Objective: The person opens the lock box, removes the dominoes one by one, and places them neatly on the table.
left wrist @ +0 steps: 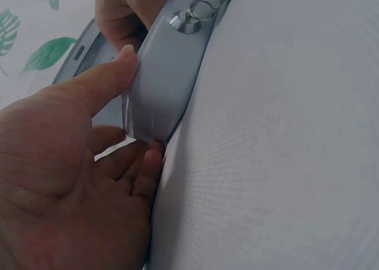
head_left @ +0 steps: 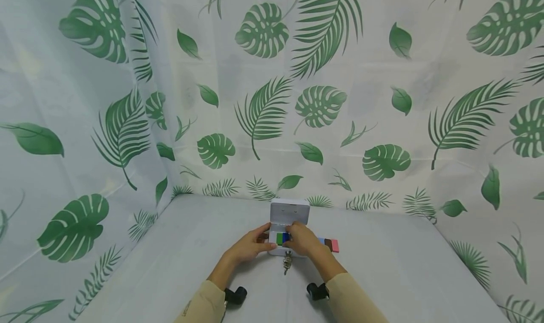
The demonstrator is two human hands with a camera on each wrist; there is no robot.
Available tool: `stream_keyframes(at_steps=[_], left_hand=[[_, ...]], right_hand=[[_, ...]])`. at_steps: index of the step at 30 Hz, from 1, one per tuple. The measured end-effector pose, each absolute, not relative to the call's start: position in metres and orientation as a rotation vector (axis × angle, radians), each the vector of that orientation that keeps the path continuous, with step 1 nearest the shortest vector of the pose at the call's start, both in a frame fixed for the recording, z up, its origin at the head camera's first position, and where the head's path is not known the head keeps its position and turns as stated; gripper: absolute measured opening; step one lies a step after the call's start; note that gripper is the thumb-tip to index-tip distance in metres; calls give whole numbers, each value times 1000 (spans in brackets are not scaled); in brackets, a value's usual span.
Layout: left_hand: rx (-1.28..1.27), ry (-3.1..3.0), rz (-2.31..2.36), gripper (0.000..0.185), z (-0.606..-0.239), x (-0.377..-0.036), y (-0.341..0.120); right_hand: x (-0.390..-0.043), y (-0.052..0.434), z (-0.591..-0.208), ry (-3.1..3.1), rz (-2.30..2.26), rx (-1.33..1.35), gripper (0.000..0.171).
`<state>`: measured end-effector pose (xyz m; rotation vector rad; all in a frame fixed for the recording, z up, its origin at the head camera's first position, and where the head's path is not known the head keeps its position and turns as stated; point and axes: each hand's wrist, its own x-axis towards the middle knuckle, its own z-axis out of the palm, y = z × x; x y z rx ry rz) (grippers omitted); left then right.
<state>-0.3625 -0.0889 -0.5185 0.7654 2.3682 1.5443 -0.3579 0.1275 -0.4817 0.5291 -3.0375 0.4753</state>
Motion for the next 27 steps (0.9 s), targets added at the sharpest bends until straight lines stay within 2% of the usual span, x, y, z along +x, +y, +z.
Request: stream_keyframes(at_steps=[7,15,27], left_hand=[[744,2378,1535,80,-519,-362,-89],[780,2363,1540,80,-517,-362,-89],[786,2364,1544,79,-518,-363,-89]], right_hand=[[-355,126,-477,-3068,467,516,40],[-354,126,-478,-3021,455,562,29],[-355,127,-479,-3018,457,577,28]])
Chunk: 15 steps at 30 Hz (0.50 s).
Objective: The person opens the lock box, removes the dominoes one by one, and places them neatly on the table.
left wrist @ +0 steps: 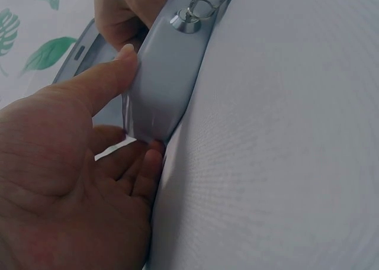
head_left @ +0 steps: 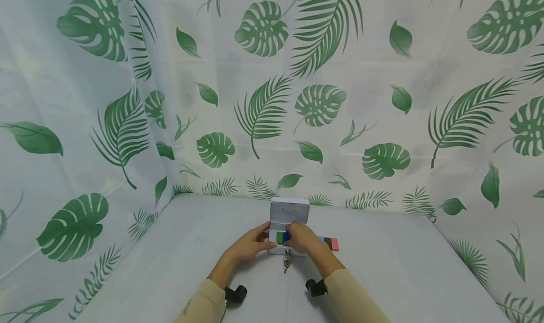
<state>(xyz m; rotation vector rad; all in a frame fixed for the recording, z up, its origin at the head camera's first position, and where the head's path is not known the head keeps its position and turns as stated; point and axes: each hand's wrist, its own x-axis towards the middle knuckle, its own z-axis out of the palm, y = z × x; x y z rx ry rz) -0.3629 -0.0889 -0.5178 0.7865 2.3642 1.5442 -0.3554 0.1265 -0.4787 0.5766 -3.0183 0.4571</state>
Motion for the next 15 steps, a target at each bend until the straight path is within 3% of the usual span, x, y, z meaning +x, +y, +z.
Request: stream_keyframes(at_steps=[15], left_hand=[[779,2364,1536,80,-519,-362,-89]], right_hand=[[-355,126,-478,-3007,548,552,27]])
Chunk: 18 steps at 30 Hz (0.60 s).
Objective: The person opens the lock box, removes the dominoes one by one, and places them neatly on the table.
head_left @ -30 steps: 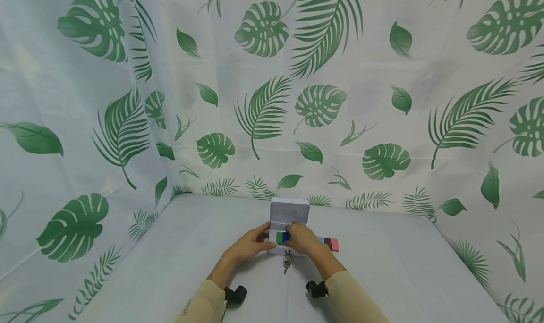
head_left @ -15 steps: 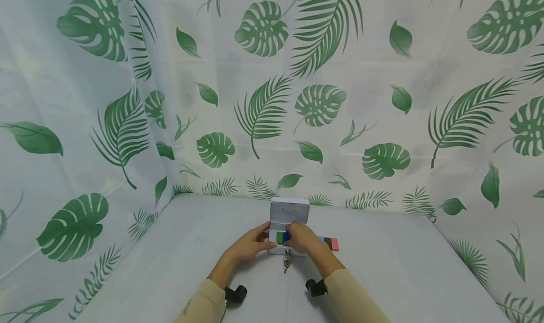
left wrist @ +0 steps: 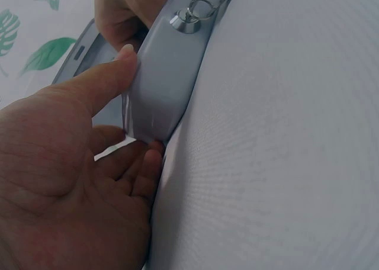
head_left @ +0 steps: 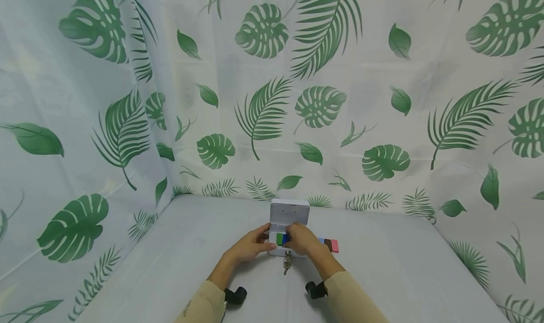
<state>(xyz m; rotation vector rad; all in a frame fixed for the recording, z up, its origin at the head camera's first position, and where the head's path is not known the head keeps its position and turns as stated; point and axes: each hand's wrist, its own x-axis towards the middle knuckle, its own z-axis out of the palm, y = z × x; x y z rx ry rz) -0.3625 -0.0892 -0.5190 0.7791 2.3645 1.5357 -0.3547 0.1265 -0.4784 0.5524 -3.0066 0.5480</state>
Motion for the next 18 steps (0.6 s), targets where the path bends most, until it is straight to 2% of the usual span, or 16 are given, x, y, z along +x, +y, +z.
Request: stream_keyframes(at_steps=[9,18], left_hand=[[771,2352,1555,80,-520,-363,-89],[740,2368,1540,81,-520,-361,-89]], right_hand=[[-356,130,-484,-2986,578,530,26],[-352,133,-488,-2906,727,523,33]])
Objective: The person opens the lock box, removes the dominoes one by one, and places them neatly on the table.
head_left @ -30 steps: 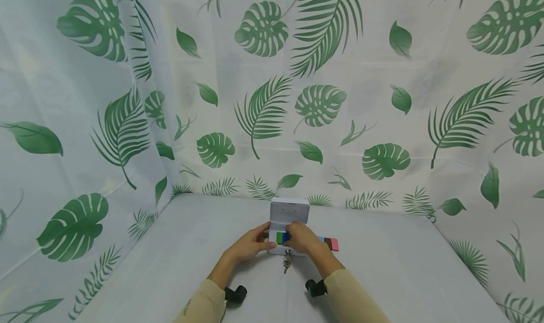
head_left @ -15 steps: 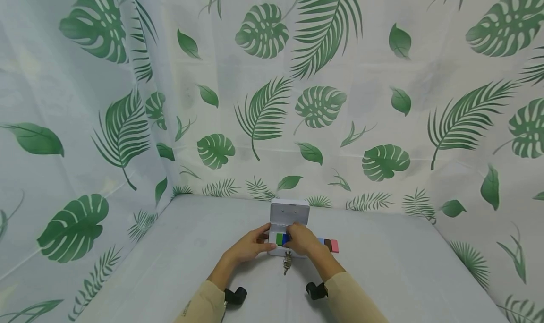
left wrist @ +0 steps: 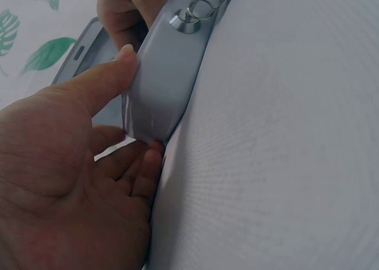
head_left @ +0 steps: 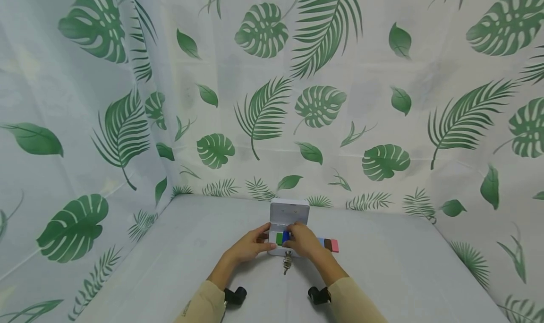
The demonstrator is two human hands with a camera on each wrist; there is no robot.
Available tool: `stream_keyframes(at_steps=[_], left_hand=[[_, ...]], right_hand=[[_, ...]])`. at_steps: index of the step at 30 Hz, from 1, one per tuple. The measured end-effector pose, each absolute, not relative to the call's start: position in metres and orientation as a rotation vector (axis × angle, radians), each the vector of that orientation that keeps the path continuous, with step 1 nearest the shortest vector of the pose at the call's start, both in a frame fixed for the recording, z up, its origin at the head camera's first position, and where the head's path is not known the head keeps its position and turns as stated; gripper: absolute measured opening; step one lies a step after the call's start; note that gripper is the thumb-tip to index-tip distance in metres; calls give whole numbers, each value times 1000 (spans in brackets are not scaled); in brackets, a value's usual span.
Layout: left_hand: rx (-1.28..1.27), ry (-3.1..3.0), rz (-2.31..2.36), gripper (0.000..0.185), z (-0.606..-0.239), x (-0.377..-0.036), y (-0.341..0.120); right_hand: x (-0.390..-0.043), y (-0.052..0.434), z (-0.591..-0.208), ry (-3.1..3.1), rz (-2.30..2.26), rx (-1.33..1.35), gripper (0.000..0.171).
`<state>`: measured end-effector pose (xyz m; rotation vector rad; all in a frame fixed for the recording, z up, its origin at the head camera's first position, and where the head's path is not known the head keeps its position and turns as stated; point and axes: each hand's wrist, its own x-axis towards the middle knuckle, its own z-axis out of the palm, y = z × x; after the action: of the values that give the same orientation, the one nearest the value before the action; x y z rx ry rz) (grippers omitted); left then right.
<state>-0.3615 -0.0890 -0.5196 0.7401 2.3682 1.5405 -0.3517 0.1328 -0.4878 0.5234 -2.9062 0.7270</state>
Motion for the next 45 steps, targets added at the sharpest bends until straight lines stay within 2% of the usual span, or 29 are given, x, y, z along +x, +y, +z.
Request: stream_keyframes(at_steps=[11,26,45], left_hand=[[723,2380,1528,80,-518,-359,-89],[707,2380,1532,80,-521,-360,-90],[730,2369,1548,79,-518,-362,-89]], right_hand=[[-351,145,-496,-2780,985,526,33],[-347,151,-502,-2704,1106,592,32],[-331,174,-478,-2578,1057,583,40]])
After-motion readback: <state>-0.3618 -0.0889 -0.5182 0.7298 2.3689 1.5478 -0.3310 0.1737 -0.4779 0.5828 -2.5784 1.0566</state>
